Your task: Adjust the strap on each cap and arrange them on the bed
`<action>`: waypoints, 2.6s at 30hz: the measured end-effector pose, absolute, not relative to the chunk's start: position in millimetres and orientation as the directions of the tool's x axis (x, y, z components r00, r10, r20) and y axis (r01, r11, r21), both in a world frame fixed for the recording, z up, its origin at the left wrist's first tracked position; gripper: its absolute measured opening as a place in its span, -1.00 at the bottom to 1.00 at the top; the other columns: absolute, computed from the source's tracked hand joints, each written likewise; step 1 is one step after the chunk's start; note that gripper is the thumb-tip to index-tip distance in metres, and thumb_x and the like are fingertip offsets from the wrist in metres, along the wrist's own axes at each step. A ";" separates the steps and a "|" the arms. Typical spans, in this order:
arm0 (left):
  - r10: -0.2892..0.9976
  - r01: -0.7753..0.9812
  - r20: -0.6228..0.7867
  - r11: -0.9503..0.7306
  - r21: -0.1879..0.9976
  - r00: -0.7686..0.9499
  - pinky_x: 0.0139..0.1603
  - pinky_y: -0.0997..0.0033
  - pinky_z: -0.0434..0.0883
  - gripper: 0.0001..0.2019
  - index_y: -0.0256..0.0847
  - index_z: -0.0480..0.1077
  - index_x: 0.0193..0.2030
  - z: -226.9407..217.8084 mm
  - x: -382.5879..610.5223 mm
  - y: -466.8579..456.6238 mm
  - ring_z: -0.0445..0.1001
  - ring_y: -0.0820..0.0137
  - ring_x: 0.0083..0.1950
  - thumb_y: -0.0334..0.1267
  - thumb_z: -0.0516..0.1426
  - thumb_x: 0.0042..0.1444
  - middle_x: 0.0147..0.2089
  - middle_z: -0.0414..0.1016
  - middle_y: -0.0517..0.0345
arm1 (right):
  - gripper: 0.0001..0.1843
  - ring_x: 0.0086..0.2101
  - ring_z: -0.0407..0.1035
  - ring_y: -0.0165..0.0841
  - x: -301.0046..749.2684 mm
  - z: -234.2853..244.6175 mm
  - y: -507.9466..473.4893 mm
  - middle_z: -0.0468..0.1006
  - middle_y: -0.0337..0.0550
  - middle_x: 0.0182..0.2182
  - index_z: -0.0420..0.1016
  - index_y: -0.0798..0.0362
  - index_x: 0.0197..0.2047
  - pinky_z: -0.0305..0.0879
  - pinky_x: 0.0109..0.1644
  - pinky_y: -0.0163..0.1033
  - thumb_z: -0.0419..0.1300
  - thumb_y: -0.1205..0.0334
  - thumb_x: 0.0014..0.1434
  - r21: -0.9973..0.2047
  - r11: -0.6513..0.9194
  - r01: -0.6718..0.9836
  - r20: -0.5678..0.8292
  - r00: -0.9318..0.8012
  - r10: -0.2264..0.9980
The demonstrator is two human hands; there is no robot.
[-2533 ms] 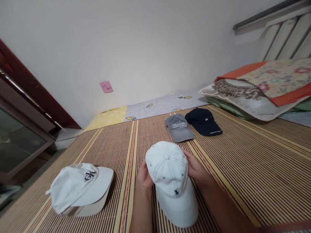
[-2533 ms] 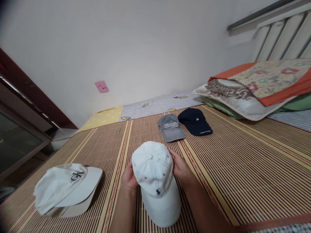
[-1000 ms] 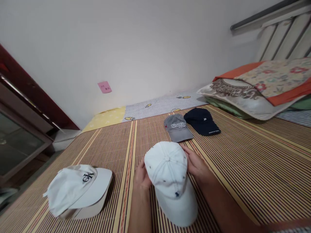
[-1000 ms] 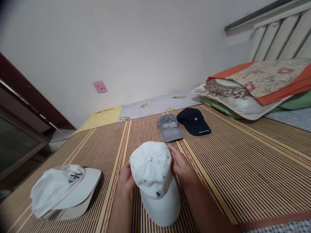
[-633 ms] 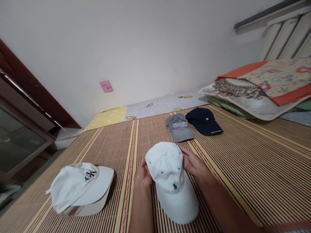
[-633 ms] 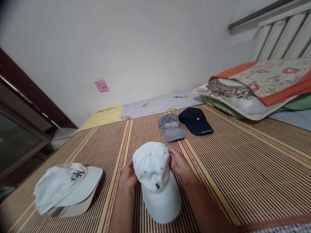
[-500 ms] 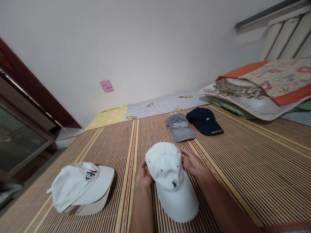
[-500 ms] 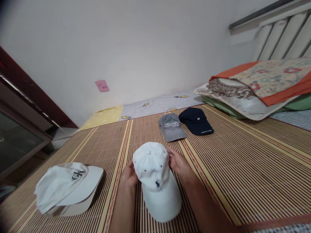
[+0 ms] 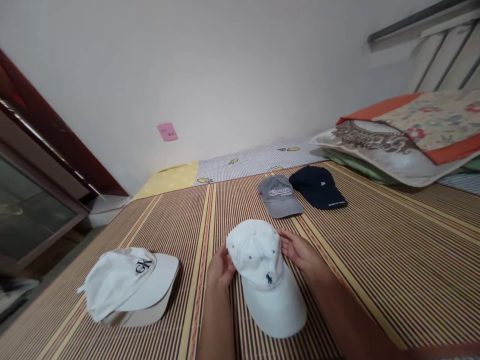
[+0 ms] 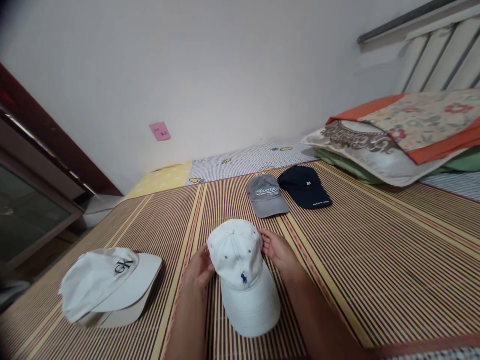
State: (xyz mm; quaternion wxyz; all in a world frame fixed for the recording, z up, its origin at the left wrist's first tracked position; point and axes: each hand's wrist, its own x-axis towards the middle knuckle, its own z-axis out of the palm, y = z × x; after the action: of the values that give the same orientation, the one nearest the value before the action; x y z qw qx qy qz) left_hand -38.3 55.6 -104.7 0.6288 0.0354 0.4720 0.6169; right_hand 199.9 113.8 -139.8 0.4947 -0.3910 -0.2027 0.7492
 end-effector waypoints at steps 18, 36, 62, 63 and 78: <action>0.805 -0.547 -0.460 0.210 0.811 -0.374 -0.16 0.39 0.57 -0.87 -0.39 0.48 -0.13 -94.1 -18.3 -41.8 0.66 0.30 -0.22 -0.54 0.11 0.27 -0.20 0.68 -0.18 | -0.83 -0.18 0.64 -0.08 234.5 -126.1 71.4 0.71 0.17 -0.28 0.60 0.11 -0.28 0.56 -0.04 -0.05 0.45 0.26 0.08 -0.768 -0.361 -0.530 -0.330 -0.156 0.931; 0.697 -0.907 -0.717 0.293 0.302 -0.014 -0.29 0.37 0.68 -0.39 -0.70 -0.04 0.44 -113.5 72.8 -121.0 0.70 0.03 -0.20 -0.54 0.07 0.32 -0.28 0.68 -0.37 | -0.68 -0.42 0.54 -0.26 230.2 -142.6 -11.7 0.66 -0.09 -0.46 0.63 0.07 -0.32 0.48 -0.32 -0.20 0.52 0.14 -0.17 -0.744 -0.215 -0.632 -0.270 -0.010 0.963; 0.750 -0.920 -0.634 0.092 0.381 -0.188 -0.16 0.39 0.71 -0.46 -0.48 0.13 0.40 -86.8 48.4 -92.4 0.57 -0.01 0.12 -0.63 0.06 0.30 0.03 0.63 -0.31 | -0.74 -0.40 0.50 -0.30 240.0 -128.4 0.8 0.63 -0.11 -0.44 0.64 0.06 -0.32 0.46 -0.29 -0.23 0.51 0.16 -0.09 -0.753 -0.210 -0.623 -0.229 -0.050 0.972; 0.758 -0.917 -0.624 0.090 0.390 -0.191 -0.16 0.39 0.71 -0.47 -0.48 0.13 0.40 -83.9 45.5 -88.8 0.60 0.01 0.10 -0.63 0.05 0.31 0.00 0.65 -0.29 | -0.74 -0.40 0.50 -0.30 240.4 -128.7 1.1 0.63 -0.11 -0.44 0.64 0.05 -0.31 0.46 -0.30 -0.23 0.51 0.16 -0.08 -0.757 -0.215 -0.618 -0.231 -0.054 0.971; 0.866 -0.892 -0.467 0.055 0.449 -0.181 -0.22 0.48 0.68 -0.55 -0.43 0.23 0.34 -50.0 4.4 43.5 0.69 0.28 -0.15 -0.64 0.00 0.34 -0.05 0.65 -0.13 | -0.68 -0.49 0.46 -0.37 244.3 -135.9 14.9 0.60 -0.14 -0.49 0.66 0.07 -0.33 0.35 -0.43 -0.31 0.52 0.07 -0.13 -0.791 -0.264 -0.552 -0.257 -0.091 0.962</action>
State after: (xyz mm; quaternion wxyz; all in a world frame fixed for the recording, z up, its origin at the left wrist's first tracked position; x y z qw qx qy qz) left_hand 4.4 43.5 -50.0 0.6397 -0.0190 0.3442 0.6870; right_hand 244.3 14.9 -135.9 0.5479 -0.3928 -0.2609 0.6910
